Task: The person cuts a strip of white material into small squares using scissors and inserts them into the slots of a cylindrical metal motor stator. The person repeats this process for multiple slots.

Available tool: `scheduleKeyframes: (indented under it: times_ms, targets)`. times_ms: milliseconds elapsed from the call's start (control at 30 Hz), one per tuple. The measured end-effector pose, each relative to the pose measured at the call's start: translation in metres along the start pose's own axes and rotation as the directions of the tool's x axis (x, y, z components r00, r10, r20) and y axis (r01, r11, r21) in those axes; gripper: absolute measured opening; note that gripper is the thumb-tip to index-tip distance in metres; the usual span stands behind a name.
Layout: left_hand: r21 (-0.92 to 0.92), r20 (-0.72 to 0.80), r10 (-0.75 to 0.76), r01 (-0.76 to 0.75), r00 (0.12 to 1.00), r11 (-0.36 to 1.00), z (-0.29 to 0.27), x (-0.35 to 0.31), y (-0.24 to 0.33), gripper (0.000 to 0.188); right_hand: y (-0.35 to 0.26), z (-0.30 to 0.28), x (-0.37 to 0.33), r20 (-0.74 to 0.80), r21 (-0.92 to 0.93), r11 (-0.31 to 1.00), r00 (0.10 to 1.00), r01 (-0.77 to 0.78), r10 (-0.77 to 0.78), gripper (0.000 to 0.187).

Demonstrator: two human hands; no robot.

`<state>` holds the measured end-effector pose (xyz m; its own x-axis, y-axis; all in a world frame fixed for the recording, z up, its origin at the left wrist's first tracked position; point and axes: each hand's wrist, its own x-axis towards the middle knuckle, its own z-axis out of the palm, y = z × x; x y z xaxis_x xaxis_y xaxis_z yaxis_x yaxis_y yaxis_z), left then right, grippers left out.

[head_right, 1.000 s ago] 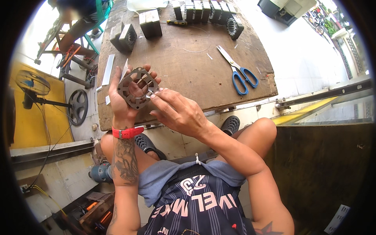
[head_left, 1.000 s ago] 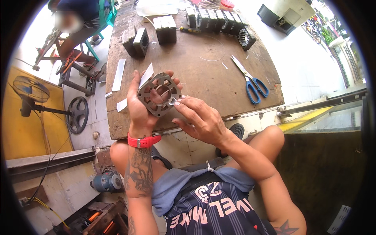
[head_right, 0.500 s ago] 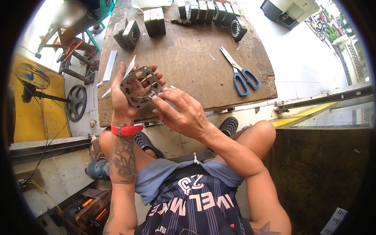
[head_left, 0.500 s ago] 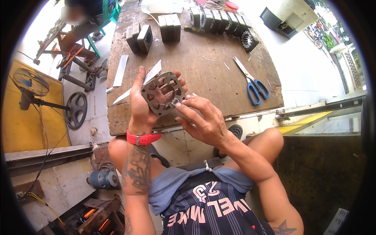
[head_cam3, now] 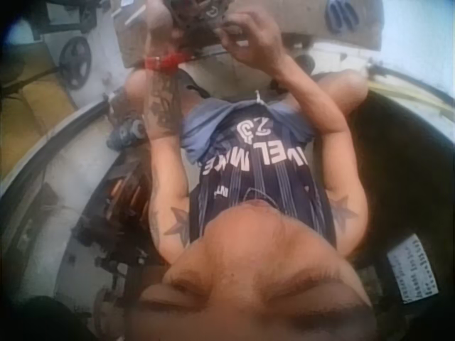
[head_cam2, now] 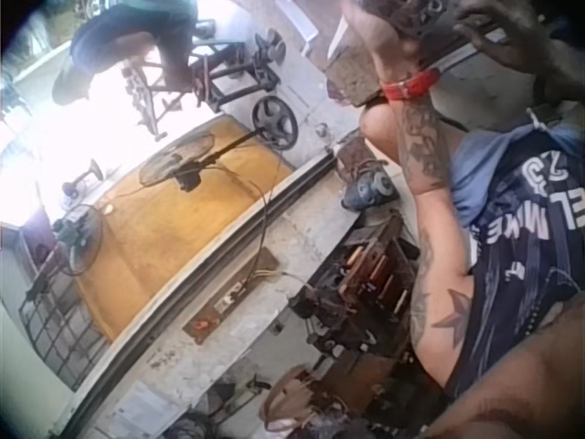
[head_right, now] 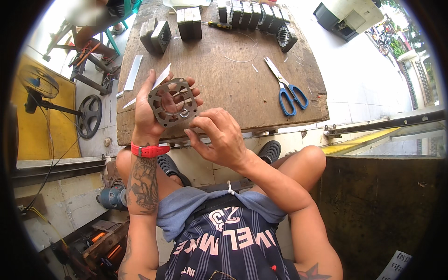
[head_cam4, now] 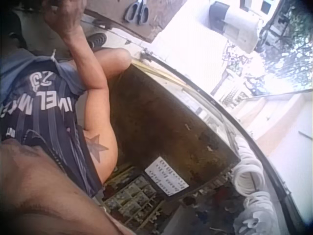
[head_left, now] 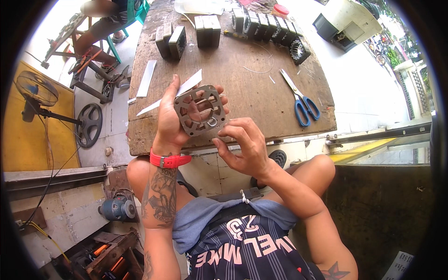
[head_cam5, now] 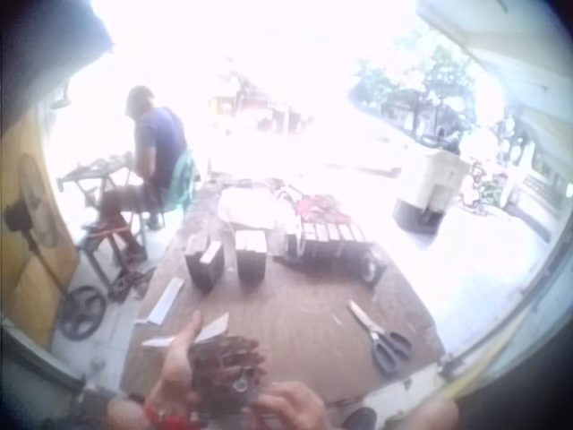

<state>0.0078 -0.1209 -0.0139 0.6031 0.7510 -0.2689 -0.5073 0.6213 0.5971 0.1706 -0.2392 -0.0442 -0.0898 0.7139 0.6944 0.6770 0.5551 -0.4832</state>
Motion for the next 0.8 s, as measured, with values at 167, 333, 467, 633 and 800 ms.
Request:
scheduleKeyframes:
  times_ms: [167,333,467,633,800]
  targets:
    - [-0.061,0.013,0.031,-0.031,0.999,0.998,0.001,0.002,-0.003,0.069,-0.002,-0.003,0.008,0.013,-0.121,0.993,1.0,0.006,-0.004,0.037]
    - [0.011,-0.035,0.067,-0.066,0.997,0.998,0.004,0.002,-0.006,0.054,0.001,-0.009,0.014,0.093,-0.297,0.952,0.995,0.066,-0.04,0.029]
    - [0.119,-0.021,0.135,-0.131,0.991,0.984,0.005,0.002,-0.009,0.052,0.005,-0.01,0.015,0.142,-0.276,0.96,0.99,0.053,-0.014,0.028]
    - [0.116,0.013,0.217,-0.217,0.976,0.969,0.006,0.004,-0.015,0.055,0.006,-0.005,0.012,0.01,-0.102,0.989,0.994,-0.111,0.113,0.029]
    - [0.1,-0.014,0.261,-0.258,0.965,0.961,0.007,0.002,-0.019,0.056,0.007,-0.007,0.012,0.027,-0.14,0.988,0.997,-0.066,0.07,0.032]
